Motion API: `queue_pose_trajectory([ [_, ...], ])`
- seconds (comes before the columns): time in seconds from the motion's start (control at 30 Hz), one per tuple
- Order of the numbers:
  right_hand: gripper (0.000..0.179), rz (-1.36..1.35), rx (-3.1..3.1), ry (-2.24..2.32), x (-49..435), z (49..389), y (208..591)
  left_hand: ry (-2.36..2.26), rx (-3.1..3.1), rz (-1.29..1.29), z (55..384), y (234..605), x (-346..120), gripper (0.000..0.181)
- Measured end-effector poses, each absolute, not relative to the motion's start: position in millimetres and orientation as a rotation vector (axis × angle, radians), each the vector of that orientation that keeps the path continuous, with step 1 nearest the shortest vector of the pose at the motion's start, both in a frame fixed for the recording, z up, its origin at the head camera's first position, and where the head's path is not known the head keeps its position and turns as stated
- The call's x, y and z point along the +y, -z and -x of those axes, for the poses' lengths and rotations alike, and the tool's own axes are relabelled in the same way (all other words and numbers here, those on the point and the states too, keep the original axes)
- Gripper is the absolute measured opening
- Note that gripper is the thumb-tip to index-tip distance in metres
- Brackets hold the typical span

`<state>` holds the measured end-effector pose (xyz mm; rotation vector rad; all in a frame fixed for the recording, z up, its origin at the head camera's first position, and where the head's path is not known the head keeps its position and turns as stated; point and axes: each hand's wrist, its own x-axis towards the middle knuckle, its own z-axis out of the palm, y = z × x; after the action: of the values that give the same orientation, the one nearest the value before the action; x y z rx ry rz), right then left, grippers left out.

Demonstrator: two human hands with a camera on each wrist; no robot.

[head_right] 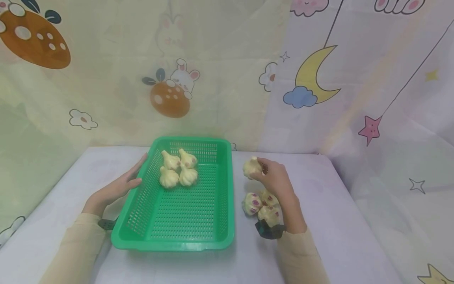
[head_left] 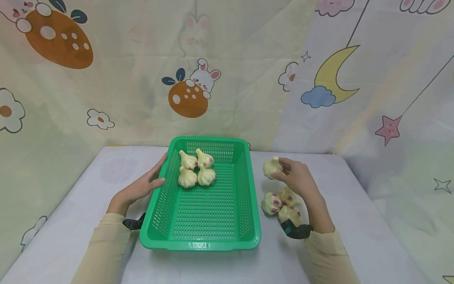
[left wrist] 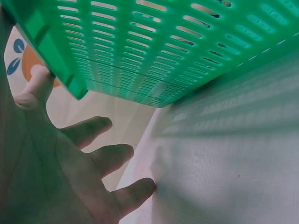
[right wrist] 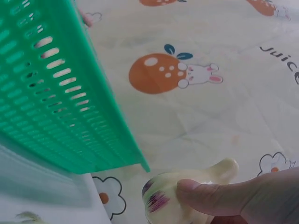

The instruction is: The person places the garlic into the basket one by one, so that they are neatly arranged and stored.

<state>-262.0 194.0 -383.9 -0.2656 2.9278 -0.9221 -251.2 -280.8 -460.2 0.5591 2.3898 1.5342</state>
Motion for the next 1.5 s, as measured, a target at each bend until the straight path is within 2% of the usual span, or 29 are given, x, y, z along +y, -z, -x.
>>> queue_pose_trajectory([
  [0.87, 0.065, 0.381, 2.950, 0.992, 174, 237, 362, -1.534, 2.396, -0.575, 253, 463, -283, 0.073],
  [1.5, 0.059, 0.576, 2.892, 1.140, 148, 218, 358, -1.500, 2.422, -0.583, 249, 458, -281, 0.073],
])
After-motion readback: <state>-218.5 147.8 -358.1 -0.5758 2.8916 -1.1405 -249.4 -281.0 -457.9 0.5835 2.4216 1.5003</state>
